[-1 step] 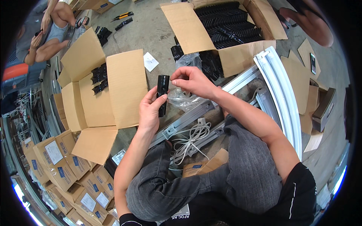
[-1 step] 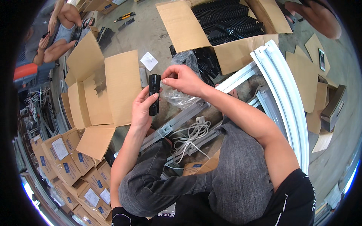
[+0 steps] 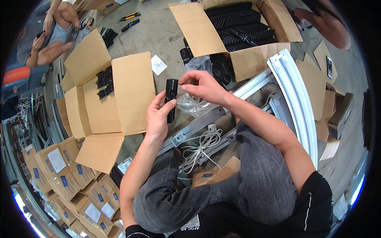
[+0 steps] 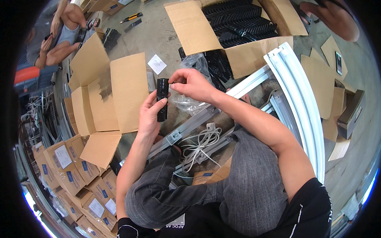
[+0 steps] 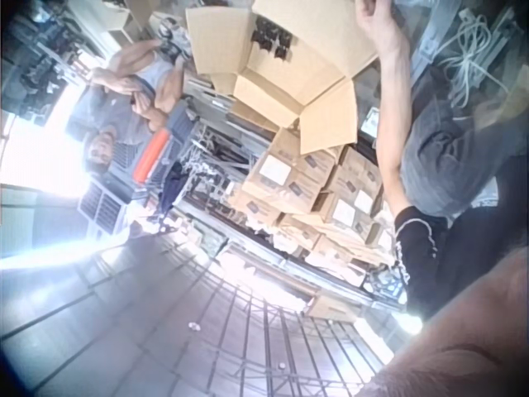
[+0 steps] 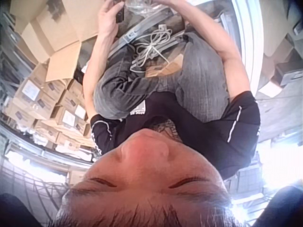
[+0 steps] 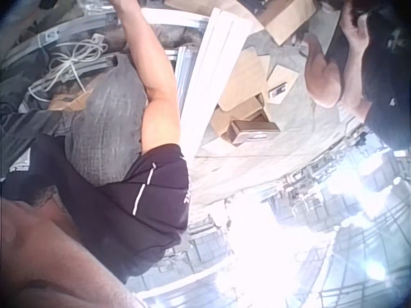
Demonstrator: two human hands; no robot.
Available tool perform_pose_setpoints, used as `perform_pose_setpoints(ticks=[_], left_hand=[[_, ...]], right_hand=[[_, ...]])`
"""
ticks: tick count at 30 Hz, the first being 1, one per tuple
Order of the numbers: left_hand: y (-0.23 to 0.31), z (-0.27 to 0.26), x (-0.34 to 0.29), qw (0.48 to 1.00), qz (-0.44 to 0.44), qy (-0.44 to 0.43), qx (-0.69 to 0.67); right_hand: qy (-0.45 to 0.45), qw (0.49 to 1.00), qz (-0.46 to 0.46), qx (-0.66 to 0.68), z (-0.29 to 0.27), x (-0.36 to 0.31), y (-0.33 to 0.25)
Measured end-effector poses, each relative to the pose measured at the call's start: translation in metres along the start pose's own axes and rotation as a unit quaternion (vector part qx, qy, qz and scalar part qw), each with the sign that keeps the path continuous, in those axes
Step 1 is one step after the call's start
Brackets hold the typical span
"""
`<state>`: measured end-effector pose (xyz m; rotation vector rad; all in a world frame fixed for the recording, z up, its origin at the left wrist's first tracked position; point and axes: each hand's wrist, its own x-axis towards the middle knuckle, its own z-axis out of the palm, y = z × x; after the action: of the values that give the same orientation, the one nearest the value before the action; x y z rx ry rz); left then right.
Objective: The person takes small black plastic components and small metal pieces from containers and connects them together.
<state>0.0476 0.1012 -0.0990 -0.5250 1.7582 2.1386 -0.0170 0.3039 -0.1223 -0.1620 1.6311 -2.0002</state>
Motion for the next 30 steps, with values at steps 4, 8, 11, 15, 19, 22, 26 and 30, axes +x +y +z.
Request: perform_pose_setpoints(ticks=[4,8,11,15,19,22,26,30], left_hand=[[-0.003,0.002,-0.002,1.0,0.005,0.022,0.003],[-0.002,0.006,-0.004,0.999,0.018,0.031,0.014],[0.0,0.011,-0.006,0.999,0.028,0.035,0.01],[-0.003,0.01,-0.005,0.998,0.034,0.046,0.011],[-0.003,0.013,-0.005,0.998,0.039,0.047,0.02],[-0.007,0.011,-0.004,0.998,0.046,0.047,0.026],[-0.01,0.012,-0.004,0.996,0.062,0.041,0.038],[-0.008,0.016,-0.005,0.995,0.071,0.043,0.049]], right_hand=[[0.009,0.994,-0.092,-0.052,0.015,-0.002,0.006],[0.062,0.986,-0.116,-0.102,0.03,-0.007,0.004],[0.072,0.984,-0.106,-0.12,0.033,-0.009,0.003],[0.074,0.982,-0.12,-0.128,0.033,-0.009,0.003],[0.069,0.979,-0.119,-0.149,0.033,-0.01,0.004],[0.069,0.979,-0.121,-0.15,0.035,-0.011,0.005],[0.075,0.969,-0.148,-0.182,0.034,-0.012,0.007],[0.085,0.951,-0.204,-0.215,0.033,-0.01,0.011]])
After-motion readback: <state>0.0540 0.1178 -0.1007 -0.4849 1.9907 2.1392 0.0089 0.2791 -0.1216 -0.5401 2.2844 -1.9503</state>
